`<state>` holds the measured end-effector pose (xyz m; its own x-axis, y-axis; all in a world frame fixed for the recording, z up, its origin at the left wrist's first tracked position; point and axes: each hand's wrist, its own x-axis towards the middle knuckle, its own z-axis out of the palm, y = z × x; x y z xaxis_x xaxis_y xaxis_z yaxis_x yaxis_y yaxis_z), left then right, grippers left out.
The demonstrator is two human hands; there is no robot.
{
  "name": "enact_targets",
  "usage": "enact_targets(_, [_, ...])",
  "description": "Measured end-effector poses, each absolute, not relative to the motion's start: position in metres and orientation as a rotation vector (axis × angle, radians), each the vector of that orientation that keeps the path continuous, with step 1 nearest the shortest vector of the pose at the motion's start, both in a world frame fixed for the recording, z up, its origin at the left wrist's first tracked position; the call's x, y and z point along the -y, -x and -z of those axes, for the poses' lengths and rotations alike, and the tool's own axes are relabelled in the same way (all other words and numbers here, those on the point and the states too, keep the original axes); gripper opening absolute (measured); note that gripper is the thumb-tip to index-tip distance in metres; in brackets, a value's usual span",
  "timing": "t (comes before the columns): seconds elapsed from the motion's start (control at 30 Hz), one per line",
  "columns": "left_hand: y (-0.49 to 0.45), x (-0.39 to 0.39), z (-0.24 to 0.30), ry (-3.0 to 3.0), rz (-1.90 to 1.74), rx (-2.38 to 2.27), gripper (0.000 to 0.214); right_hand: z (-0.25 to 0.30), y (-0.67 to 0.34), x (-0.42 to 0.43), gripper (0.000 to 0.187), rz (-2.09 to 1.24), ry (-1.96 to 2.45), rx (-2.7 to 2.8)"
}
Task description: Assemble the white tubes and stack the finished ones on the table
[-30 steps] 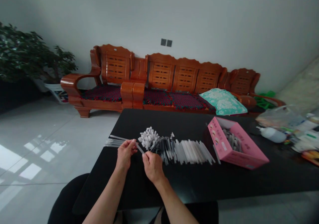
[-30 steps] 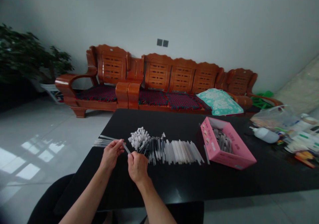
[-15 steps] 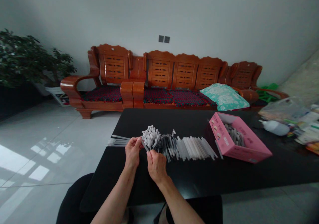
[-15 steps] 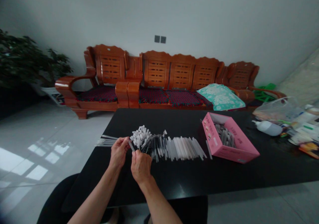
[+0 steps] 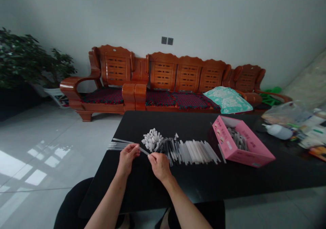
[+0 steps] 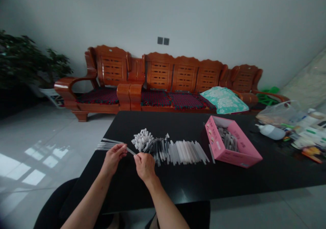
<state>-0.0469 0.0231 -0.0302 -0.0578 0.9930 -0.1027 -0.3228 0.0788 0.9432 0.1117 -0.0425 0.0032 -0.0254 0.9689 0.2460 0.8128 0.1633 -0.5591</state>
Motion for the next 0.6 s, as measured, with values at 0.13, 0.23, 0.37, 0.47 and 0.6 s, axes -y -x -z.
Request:
enact_targets(0.13, [0.074, -0.026, 0.026, -1.298, -1.295, -1.303, 0.034, -0.004, -0.109, 0.037, 0.033, -0.381, 1.683, 1.888])
enact_targets(0.23, [0.082, -0.022, 0.019, -1.886, -1.210, -1.349, 0.029, -0.002, -0.106, 0.033, 0.032, -0.335, 1.728, 1.908])
enact_targets(0.37, [0.071, -0.011, 0.015, -2.344, -0.950, -1.135, 0.027, 0.002, -0.104, 0.030, 0.032, -0.359, 1.722, 1.944])
enact_targets(0.47, [0.068, -0.009, 0.018, -2.466, -0.894, -1.101, 0.023, 0.003, -0.107, 0.031, 0.031, -0.421, 1.661, 1.947])
enact_targets(0.6, [0.096, -0.021, 0.028, -2.481, -0.961, -1.274, 0.024, 0.004, -0.121, 0.034, 0.030, -0.471, 1.639, 1.795])
